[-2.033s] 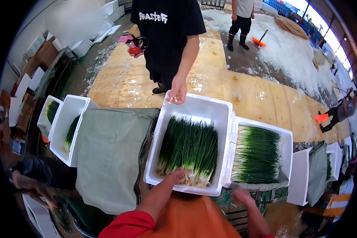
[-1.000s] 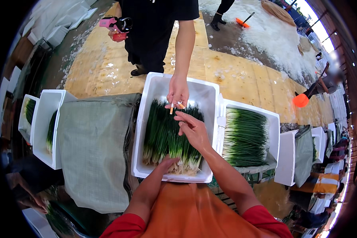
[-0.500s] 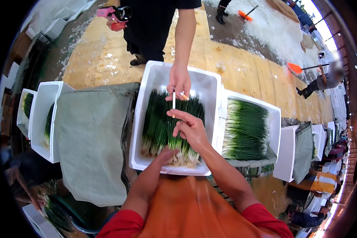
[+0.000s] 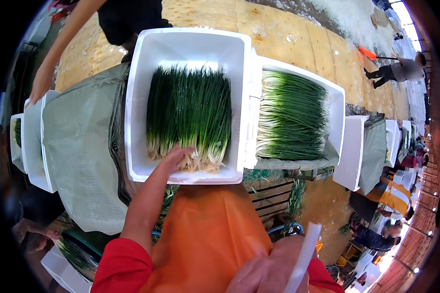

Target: The person washes bundles of green onions in a large tub of water, then places them into white styrofoam boxes. They cover the boxes with cloth and add ice to keep the vegetables fresh. The process is repeated with multiple batches of green onions.

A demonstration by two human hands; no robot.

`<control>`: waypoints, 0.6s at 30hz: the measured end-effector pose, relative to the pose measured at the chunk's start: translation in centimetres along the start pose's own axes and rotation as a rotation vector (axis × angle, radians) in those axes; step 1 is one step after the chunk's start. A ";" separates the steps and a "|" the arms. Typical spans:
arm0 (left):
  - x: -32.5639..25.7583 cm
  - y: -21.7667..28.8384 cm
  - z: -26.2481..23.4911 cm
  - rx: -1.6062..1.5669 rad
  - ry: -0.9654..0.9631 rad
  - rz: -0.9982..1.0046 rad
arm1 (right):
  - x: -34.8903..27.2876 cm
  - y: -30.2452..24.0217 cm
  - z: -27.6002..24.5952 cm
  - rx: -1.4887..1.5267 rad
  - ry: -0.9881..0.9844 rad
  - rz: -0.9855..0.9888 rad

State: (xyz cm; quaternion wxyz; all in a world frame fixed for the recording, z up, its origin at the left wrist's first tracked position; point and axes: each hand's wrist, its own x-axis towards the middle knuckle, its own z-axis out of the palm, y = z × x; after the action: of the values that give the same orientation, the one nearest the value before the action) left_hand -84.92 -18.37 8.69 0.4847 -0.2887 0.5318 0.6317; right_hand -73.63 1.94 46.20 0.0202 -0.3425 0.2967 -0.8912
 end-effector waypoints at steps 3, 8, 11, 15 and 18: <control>0.1 0.1 0.0 0.040 0.050 -0.048 | -0.6 -2.8 -0.5 -0.078 -0.067 0.013; 1.1 -0.8 -0.8 0.091 0.153 -0.093 | -1.5 -7.3 -2.1 -0.167 -0.121 0.022; 2.1 -1.5 -1.5 0.031 0.067 -0.094 | -2.3 -8.7 -3.2 -0.219 -0.111 0.048; 2.6 -1.6 -2.0 0.090 0.000 -0.061 | -3.9 -8.8 -4.3 -0.393 -0.072 0.159; 1.9 -1.1 -1.2 -0.097 -0.108 -0.048 | -6.3 -3.6 -6.6 -0.900 0.045 0.496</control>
State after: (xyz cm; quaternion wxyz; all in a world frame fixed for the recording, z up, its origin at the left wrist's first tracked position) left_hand -84.82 -18.91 6.25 0.5129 -0.2901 0.4667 0.6595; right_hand -72.28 9.77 40.46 0.0753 -0.2175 0.7238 -0.6505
